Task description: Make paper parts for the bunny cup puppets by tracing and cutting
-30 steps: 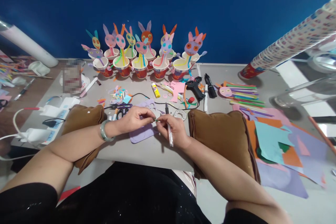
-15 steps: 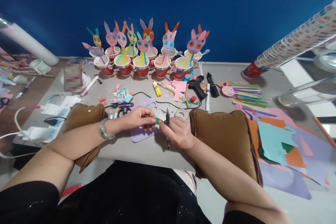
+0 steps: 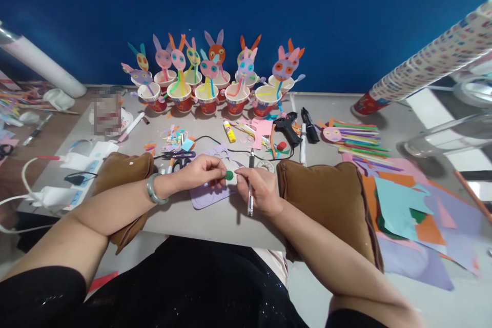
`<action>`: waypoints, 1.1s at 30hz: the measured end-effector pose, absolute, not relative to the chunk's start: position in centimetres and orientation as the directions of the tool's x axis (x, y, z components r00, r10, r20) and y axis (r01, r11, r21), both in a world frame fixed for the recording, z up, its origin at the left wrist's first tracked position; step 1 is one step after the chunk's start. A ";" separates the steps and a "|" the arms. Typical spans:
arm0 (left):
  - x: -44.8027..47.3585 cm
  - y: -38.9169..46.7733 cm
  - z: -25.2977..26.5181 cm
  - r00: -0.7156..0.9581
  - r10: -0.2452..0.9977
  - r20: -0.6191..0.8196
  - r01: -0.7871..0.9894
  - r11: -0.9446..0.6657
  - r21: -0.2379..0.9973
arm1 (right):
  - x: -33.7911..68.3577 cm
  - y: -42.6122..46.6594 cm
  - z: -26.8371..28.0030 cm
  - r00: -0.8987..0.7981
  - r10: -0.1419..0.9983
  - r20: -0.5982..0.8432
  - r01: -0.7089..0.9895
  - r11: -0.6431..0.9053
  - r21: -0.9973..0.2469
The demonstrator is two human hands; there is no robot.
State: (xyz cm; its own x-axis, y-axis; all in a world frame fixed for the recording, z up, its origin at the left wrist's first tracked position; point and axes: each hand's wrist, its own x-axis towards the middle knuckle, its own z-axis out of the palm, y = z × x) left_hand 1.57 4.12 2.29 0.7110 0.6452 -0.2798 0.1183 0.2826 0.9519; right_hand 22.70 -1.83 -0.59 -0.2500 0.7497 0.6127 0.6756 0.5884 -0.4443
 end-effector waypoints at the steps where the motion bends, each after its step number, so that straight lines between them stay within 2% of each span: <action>1: 1.5 4.1 2.2 0.712 0.653 -0.257 0.120 0.247 0.962 | 22.7 -1.8 -0.5 -0.268 0.745 0.611 0.661 0.603 -0.446; 10: 1.7 4.2 2.0 0.697 0.712 -0.081 0.170 -0.055 0.984 | 22.1 -1.6 -0.7 -0.301 0.793 0.530 0.656 0.575 -0.488; 17: 1.6 4.1 1.5 0.681 0.731 -0.048 0.272 -0.192 0.943 | 22.3 -1.5 -0.3 -0.328 0.817 0.475 0.709 0.545 -0.448; 20: 1.5 4.1 1.3 0.666 0.745 -0.018 0.345 -0.287 0.894 | 22.6 -1.1 -0.2 -0.328 0.885 0.330 0.818 0.441 -0.369; 22: 1.4 4.1 1.3 0.668 0.745 0.000 0.400 -0.359 0.844 | 22.8 -0.9 0.0 -0.318 0.928 0.196 0.890 0.363 -0.276; 24: 1.3 4.1 1.3 0.687 0.726 0.021 0.430 -0.430 0.793 | 23.1 -0.8 0.3 -0.297 0.947 0.125 0.929 0.317 -0.192; 29: 1.0 4.3 1.6 0.752 0.659 0.002 0.480 -0.551 0.683 | 24.8 -0.8 2.2 -0.237 0.948 0.213 0.959 0.263 -0.105; 33: 1.0 4.3 1.9 0.784 0.620 -0.044 0.500 -0.588 0.636 | 27.9 1.0 3.9 -0.075 0.969 0.233 0.997 0.080 -0.011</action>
